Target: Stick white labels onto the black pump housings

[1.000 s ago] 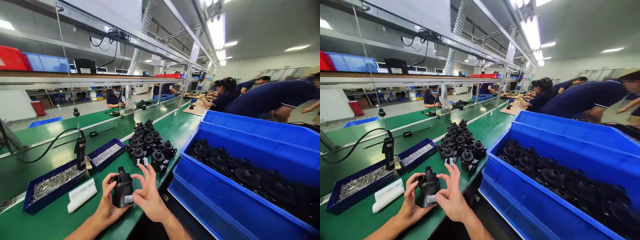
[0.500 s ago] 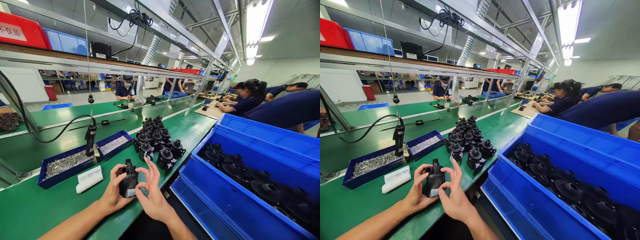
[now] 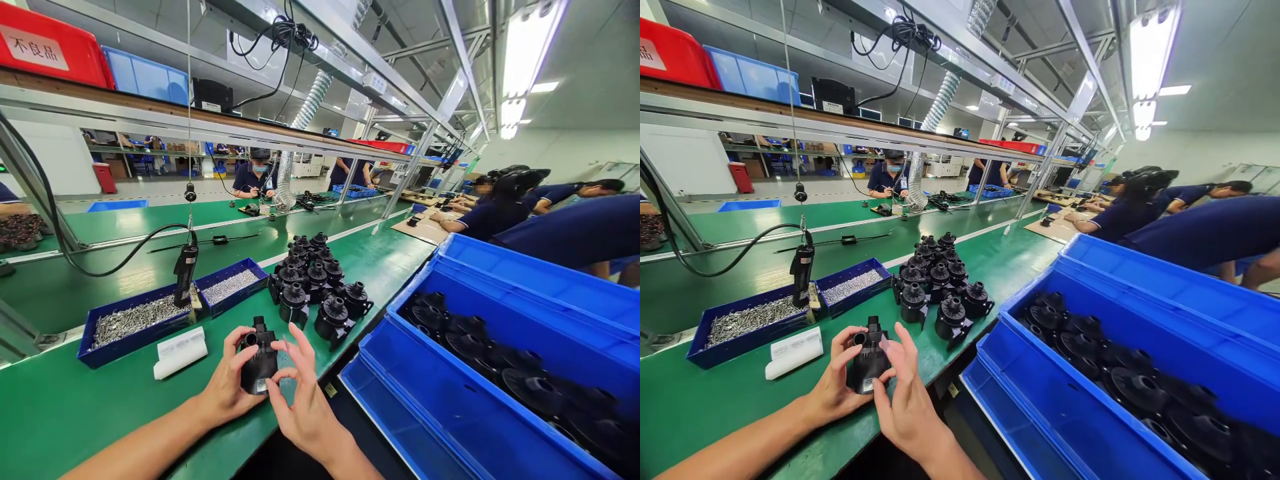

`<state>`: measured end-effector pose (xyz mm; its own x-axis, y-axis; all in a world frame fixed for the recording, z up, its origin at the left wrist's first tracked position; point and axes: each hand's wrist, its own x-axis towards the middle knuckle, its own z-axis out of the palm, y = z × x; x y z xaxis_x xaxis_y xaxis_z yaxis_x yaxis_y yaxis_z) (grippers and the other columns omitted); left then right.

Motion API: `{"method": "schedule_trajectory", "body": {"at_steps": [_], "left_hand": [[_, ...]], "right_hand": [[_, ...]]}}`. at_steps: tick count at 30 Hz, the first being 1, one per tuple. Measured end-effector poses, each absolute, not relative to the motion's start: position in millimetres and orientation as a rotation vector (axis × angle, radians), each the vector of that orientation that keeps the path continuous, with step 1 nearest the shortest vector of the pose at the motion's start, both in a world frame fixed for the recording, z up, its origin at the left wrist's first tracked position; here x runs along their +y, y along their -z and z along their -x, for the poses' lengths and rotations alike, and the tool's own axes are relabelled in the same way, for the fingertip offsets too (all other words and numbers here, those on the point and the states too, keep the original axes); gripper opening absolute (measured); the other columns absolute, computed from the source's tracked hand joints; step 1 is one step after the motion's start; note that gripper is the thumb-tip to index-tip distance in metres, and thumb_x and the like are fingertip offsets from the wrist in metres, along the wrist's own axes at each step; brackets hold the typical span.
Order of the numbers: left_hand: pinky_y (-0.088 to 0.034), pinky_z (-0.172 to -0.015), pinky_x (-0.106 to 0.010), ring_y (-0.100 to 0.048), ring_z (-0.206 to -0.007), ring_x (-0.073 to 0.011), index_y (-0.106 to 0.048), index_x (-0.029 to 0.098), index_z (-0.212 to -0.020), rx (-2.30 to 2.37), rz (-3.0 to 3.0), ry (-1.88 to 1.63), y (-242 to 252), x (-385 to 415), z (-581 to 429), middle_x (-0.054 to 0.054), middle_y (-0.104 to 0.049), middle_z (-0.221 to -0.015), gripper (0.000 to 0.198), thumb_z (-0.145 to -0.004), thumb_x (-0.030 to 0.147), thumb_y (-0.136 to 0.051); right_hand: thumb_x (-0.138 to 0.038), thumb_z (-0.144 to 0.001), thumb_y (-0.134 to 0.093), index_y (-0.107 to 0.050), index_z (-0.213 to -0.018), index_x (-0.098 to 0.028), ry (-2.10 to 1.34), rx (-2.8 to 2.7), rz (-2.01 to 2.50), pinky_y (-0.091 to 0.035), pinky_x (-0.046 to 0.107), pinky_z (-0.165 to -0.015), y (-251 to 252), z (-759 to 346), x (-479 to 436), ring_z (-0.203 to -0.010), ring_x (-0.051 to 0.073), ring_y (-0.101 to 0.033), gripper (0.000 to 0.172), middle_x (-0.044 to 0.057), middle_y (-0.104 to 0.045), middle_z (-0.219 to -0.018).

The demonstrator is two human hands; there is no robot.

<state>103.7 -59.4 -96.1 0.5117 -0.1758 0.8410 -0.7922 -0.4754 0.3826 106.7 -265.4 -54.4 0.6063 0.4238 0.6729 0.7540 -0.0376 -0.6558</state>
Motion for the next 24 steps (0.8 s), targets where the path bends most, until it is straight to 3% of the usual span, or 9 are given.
{"method": "schedule_trajectory", "body": {"at_steps": [4,10,12,15,17,19,22,24], "left_hand": [[-0.058,-0.109,-0.061,-0.047,-0.148,-0.0386,-0.034,0.028,-0.164,-0.791,-1.956,-0.975,96,-61,-104,-0.025,-0.038,-0.157,0.09,-0.092,0.013,-0.086],[-0.057,-0.111,-0.063,-0.046,-0.148,-0.0391,-0.035,0.028,-0.164,-0.805,-1.95,-0.957,96,-58,-104,-0.025,-0.038,-0.158,0.091,-0.091,0.012,-0.087],[-0.055,-0.113,-0.065,-0.045,-0.149,-0.0394,-0.034,0.028,-0.165,-0.813,-1.949,-0.943,97,-57,-105,-0.026,-0.037,-0.158,0.092,-0.09,0.012,-0.087],[-0.055,-0.114,-0.065,-0.044,-0.15,-0.0391,-0.034,0.027,-0.164,-0.815,-1.957,-0.947,97,-58,-103,-0.026,-0.036,-0.159,0.09,-0.092,0.012,-0.085],[-0.057,-0.112,-0.063,-0.044,-0.15,-0.0385,-0.035,0.026,-0.164,-0.83,-1.976,-0.973,98,-60,-101,-0.026,-0.037,-0.159,0.085,-0.094,0.011,-0.081],[-0.06,-0.109,-0.061,-0.044,-0.15,-0.0379,-0.035,0.026,-0.164,-0.837,-2.003,-1.005,100,-61,-99,-0.026,-0.037,-0.159,0.082,-0.095,0.009,-0.076],[-0.062,-0.108,-0.064,-0.045,-0.152,-0.0385,-0.032,0.032,-0.168,-0.801,-2.07,-1.089,103,-58,-99,-0.024,-0.036,-0.162,0.09,-0.094,0.003,-0.075],[-0.055,-0.113,-0.074,-0.043,-0.155,-0.0399,-0.033,0.04,-0.169,-0.802,-2.144,-1.159,103,-54,-101,-0.021,-0.034,-0.164,0.098,-0.091,-0.004,-0.074]], "right_hand": [[-0.005,-0.104,-0.057,-0.015,-0.171,-0.045,0.226,-0.771,1.572,-0.075,0.042,-0.077,56,-104,-259,-0.145,0.033,-0.053,0.089,0.012,-0.001,-0.183],[-0.006,-0.099,-0.06,-0.008,-0.173,-0.045,0.163,-0.729,1.698,-0.074,0.046,-0.08,43,-109,-265,-0.148,0.035,-0.051,0.099,0.011,0.001,-0.184],[-0.006,-0.093,-0.067,-0.002,-0.173,-0.044,0.17,-0.74,1.796,-0.071,0.055,-0.094,42,-118,-269,-0.155,0.039,-0.044,0.11,0.012,0.001,-0.184],[-0.008,-0.078,-0.082,0.004,-0.172,-0.039,0.212,-0.762,1.876,-0.046,0.07,-0.126,52,-129,-264,-0.167,0.043,-0.025,0.132,0.014,0.003,-0.183],[-0.006,-0.067,-0.087,0.005,-0.171,-0.036,0.214,-0.727,1.904,-0.031,0.075,-0.133,65,-130,-254,-0.169,0.046,-0.017,0.142,0.017,0.003,-0.183],[-0.005,-0.062,-0.089,0.004,-0.17,-0.033,0.215,-0.677,1.944,-0.029,0.075,-0.134,76,-128,-246,-0.17,0.049,-0.015,0.146,0.02,0.002,-0.182],[-0.018,-0.063,-0.1,-0.005,-0.171,-0.031,0.319,-0.749,1.916,-0.033,0.071,-0.133,78,-139,-254,-0.169,0.048,-0.018,0.144,0.021,-0.001,-0.181],[-0.032,-0.073,-0.099,-0.019,-0.167,-0.03,0.53,-0.711,1.819,-0.04,0.067,-0.131,69,-162,-273,-0.165,0.043,-0.029,0.124,0.02,-0.011,-0.18]]}}
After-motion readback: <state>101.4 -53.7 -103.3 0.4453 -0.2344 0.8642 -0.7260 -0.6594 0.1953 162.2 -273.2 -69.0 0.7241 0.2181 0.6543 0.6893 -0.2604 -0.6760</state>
